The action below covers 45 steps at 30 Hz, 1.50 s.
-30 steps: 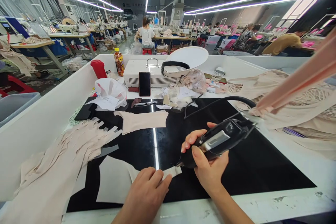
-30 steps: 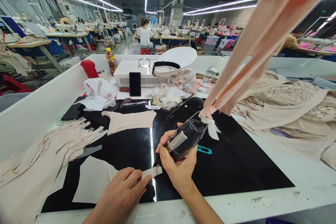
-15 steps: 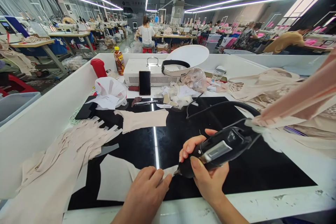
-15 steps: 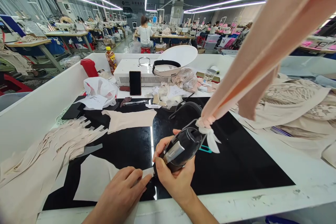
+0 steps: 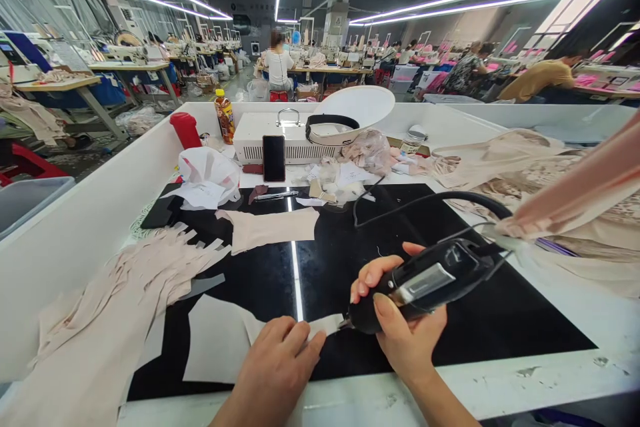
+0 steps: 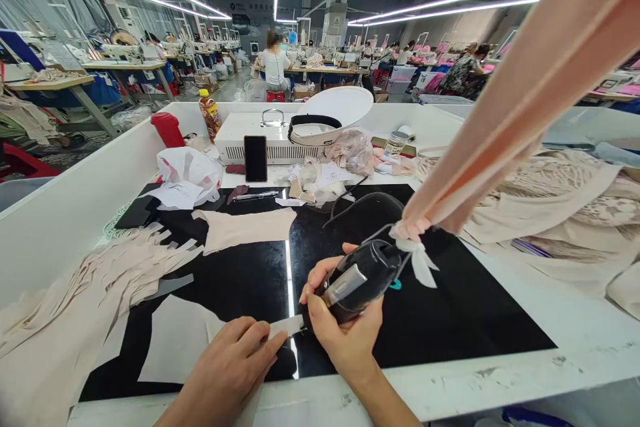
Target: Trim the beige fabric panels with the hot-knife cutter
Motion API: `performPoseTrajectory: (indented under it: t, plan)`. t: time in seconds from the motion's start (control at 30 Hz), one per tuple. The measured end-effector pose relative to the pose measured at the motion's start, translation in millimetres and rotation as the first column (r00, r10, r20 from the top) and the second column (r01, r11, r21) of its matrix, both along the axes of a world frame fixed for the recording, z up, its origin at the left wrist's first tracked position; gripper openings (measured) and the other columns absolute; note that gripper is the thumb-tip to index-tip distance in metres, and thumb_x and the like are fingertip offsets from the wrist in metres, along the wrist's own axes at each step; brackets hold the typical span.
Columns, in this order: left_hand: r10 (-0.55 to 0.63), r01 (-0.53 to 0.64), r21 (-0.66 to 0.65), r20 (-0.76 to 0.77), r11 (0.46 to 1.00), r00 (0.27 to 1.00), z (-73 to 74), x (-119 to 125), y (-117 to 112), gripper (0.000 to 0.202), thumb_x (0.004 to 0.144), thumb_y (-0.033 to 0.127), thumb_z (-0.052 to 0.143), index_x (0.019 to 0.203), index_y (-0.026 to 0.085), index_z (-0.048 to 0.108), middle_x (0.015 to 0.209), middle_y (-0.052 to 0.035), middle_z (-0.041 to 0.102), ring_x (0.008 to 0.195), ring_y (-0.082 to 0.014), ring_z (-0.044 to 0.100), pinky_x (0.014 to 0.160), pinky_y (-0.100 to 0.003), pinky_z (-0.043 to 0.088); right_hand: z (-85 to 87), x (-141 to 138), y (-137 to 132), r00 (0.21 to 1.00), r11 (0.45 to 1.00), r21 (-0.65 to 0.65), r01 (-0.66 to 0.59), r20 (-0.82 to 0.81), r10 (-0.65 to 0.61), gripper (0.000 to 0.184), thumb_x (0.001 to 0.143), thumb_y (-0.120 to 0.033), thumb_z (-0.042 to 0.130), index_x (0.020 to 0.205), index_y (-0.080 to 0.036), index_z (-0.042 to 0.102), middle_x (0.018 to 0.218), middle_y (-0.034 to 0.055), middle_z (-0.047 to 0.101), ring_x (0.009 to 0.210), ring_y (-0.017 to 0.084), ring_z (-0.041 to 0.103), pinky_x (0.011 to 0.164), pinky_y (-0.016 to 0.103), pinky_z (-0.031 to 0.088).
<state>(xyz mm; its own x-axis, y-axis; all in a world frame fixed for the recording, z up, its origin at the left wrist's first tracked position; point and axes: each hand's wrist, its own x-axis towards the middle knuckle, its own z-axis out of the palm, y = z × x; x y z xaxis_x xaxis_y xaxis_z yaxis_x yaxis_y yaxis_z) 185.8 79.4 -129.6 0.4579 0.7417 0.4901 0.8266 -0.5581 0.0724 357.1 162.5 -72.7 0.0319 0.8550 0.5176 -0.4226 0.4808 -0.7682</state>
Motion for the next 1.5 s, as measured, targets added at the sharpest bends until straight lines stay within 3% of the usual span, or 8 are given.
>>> performPoseTrajectory:
  t: [0.13,0.27,0.43,0.8,0.9,1.03,1.2,1.5]
  plan:
    - [0.034,-0.034,0.014,-0.012,0.999,0.999,-0.9,0,-4,0.029,0.105,0.009,0.041,0.121,0.015,0.065,0.098,-0.0056,0.07,0.085,-0.0222,0.069,0.075,-0.038,0.06,-0.9,-1,-1,0.999,1.0,0.002,0.026,0.021,-0.026,0.05,0.095,-0.014,0.072,0.136,-0.034,0.052,0.089,-0.0019,0.064,0.068,0.014,0.064,0.06,0.029,0.057]
    - [0.156,-0.152,0.083,-0.037,0.985,0.987,-10.0,-5,-17,0.031,0.109,0.016,0.037,0.125,0.012,0.063,0.111,-0.0108,0.07,0.098,-0.0236,0.071,0.085,-0.037,0.06,0.5,1,-3,0.999,1.0,0.008,0.026,0.022,-0.026,0.05,0.094,-0.015,0.073,0.137,-0.033,0.052,0.09,-0.0015,0.064,0.068,0.014,0.064,0.059,0.029,0.057]
    - [0.215,-0.213,0.036,-0.047,0.976,0.975,-14.5,-13,-29,0.034,0.111,0.022,0.036,0.133,0.011,0.059,0.108,-0.0104,0.07,0.098,-0.0215,0.072,0.084,-0.032,0.061,1.3,4,-10,0.999,0.999,0.012,0.045,0.025,-0.046,0.053,0.093,-0.012,0.074,0.137,-0.032,0.052,0.09,-0.0011,0.065,0.071,0.014,0.065,0.061,0.029,0.059]
    - [0.095,-0.086,-0.198,0.039,0.977,0.995,11.0,-22,15,0.032,0.105,0.011,0.042,0.132,0.014,0.058,0.117,-0.0103,0.071,0.105,-0.0241,0.072,0.093,-0.042,0.063,4.8,3,-16,0.984,0.985,-0.003,0.173,0.04,-0.173,0.053,0.09,-0.008,0.074,0.133,-0.032,0.055,0.088,-0.0017,0.067,0.068,0.014,0.066,0.057,0.028,0.06]
    - [0.121,-0.094,-0.243,0.099,0.965,0.988,17.9,-18,19,0.032,0.105,0.012,0.045,0.134,0.015,0.058,0.125,-0.0111,0.07,0.111,-0.0234,0.071,0.097,-0.041,0.063,5.5,3,-19,0.981,0.982,-0.005,0.187,0.051,-0.187,0.054,0.089,-0.006,0.074,0.132,-0.032,0.055,0.087,-0.0019,0.067,0.068,0.014,0.066,0.059,0.029,0.06]
    - [0.135,-0.083,-0.28,0.173,0.956,0.976,12.3,-4,19,0.034,0.102,0.005,0.044,0.13,0.014,0.061,0.132,-0.0123,0.067,0.118,-0.0226,0.069,0.101,-0.04,0.06,3.4,6,-23,0.981,0.983,0.014,0.185,0.064,-0.185,0.055,0.089,-0.004,0.072,0.134,-0.032,0.054,0.089,-0.0016,0.067,0.07,0.014,0.066,0.061,0.028,0.061]
    - [0.13,-0.067,-0.364,0.151,0.929,0.98,-0.8,6,18,0.041,0.091,-0.007,0.046,0.122,0.012,0.064,0.118,-0.0114,0.069,0.108,-0.0248,0.07,0.094,-0.042,0.063,3.3,9,-24,0.979,0.982,0.02,0.186,0.083,-0.187,0.055,0.089,-0.003,0.071,0.133,-0.031,0.054,0.089,-0.0019,0.067,0.071,0.015,0.066,0.06,0.027,0.061]
    - [0.057,0.017,-0.338,0.209,0.941,0.976,2.7,-6,12,0.039,0.096,-0.006,0.041,0.117,0.018,0.064,0.115,-0.0085,0.069,0.109,-0.0232,0.068,0.095,-0.041,0.062,2.6,12,-31,0.987,0.99,0.002,0.142,0.081,-0.142,0.053,0.091,-0.008,0.072,0.134,-0.031,0.051,0.09,-0.0005,0.065,0.074,0.017,0.064,0.062,0.031,0.061]
